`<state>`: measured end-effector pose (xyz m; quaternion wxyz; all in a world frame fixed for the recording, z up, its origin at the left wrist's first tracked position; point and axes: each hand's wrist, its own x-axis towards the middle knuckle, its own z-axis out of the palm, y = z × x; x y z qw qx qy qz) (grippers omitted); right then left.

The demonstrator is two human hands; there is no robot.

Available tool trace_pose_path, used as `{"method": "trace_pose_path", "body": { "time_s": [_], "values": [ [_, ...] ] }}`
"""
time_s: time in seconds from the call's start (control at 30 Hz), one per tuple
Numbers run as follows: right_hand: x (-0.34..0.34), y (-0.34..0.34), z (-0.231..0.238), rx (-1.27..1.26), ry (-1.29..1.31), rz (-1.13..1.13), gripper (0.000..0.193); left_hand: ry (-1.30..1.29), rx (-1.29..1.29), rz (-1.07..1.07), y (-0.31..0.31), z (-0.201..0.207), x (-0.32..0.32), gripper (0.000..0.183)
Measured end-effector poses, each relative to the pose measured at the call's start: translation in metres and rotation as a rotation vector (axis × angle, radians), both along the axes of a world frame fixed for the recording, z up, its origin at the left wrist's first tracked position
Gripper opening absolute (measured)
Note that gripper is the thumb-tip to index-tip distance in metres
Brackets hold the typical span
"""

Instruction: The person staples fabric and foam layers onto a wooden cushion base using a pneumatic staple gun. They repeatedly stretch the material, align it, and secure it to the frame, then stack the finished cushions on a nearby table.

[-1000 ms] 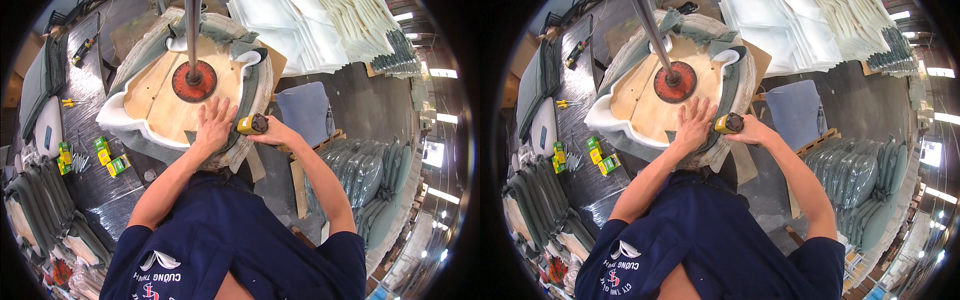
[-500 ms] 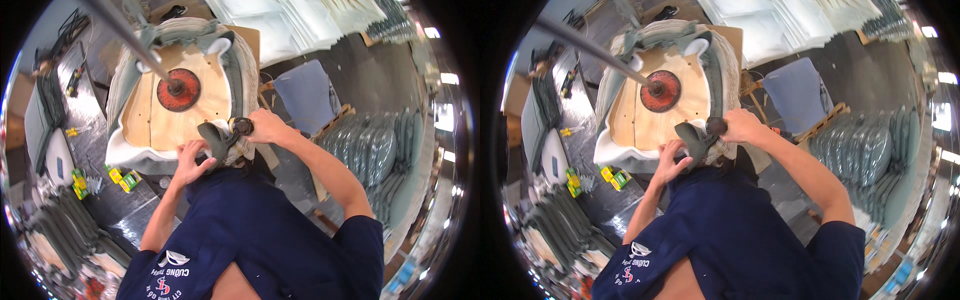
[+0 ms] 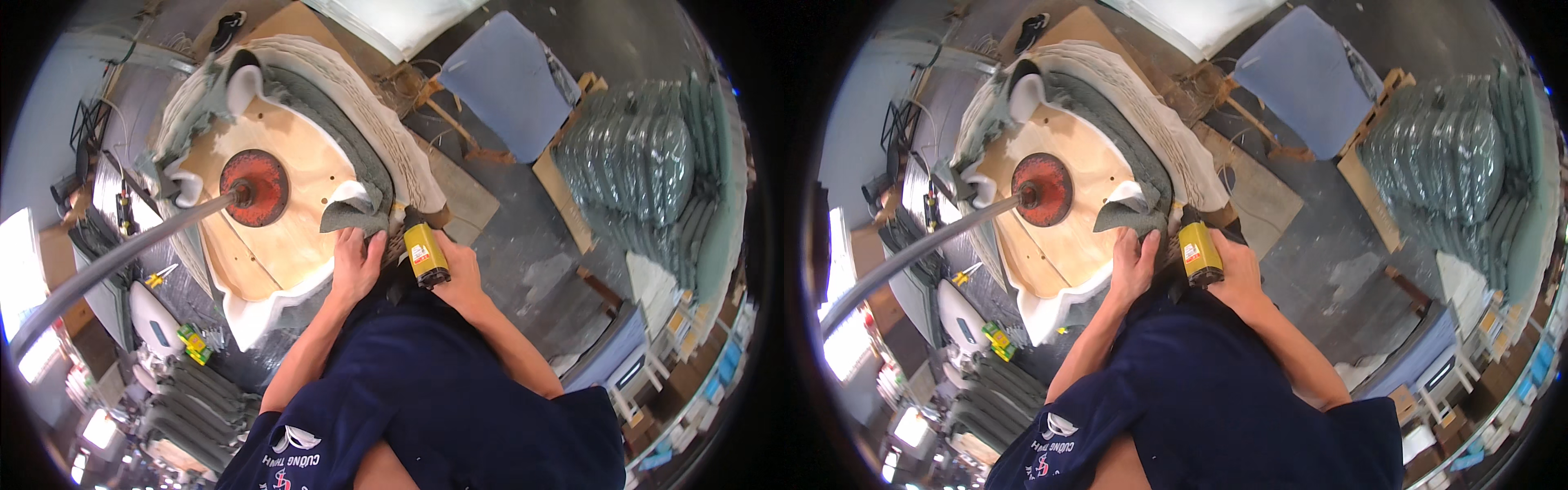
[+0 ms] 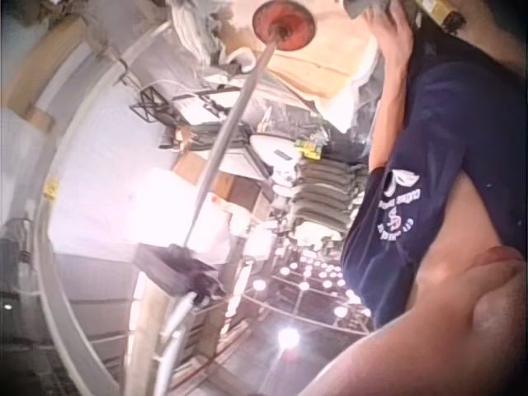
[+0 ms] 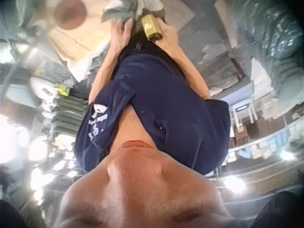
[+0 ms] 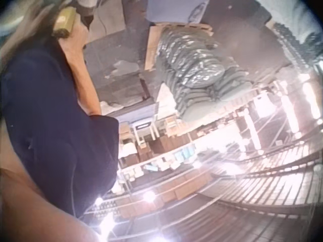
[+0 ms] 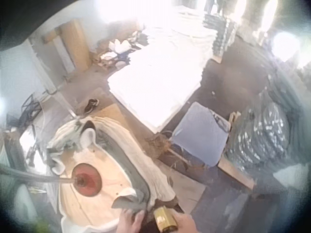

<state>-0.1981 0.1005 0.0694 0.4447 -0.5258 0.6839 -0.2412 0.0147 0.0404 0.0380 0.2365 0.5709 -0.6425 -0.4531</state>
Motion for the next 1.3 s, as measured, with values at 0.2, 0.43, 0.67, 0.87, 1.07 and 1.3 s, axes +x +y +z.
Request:
{"method": "trace_pose_path", "body": {
  "time_s": [0.2,0.43,0.67,0.87,1.07,1.3],
  "values": [
    [0.003,-0.032,0.01,-0.125,0.035,-0.165,0.079,-0.017,0.222,0.022,-0.051,0.016,0.002,0.049],
    [0.006,-0.067,0.04,0.008,-0.064,-0.044,0.083,0.57,0.767,0.356,-0.106,0.014,0.005,0.049],
    [0.015,-0.119,0.038,0.098,0.02,0.027,0.079,0.687,0.866,0.476,-0.12,0.015,-0.001,0.05],
    [0.001,-0.136,0.044,0.124,-0.046,0.069,0.084,0.741,0.86,0.469,-0.139,0.009,0.0,0.047],
    [-0.018,-0.15,0.059,0.057,-0.025,0.17,0.088,0.743,0.876,0.521,-0.143,0.01,-0.001,0.046],
    [-0.025,-0.189,0.04,0.149,0.081,0.365,0.085,0.696,0.859,0.471,-0.151,0.013,-0.004,0.047]
  ]
}}
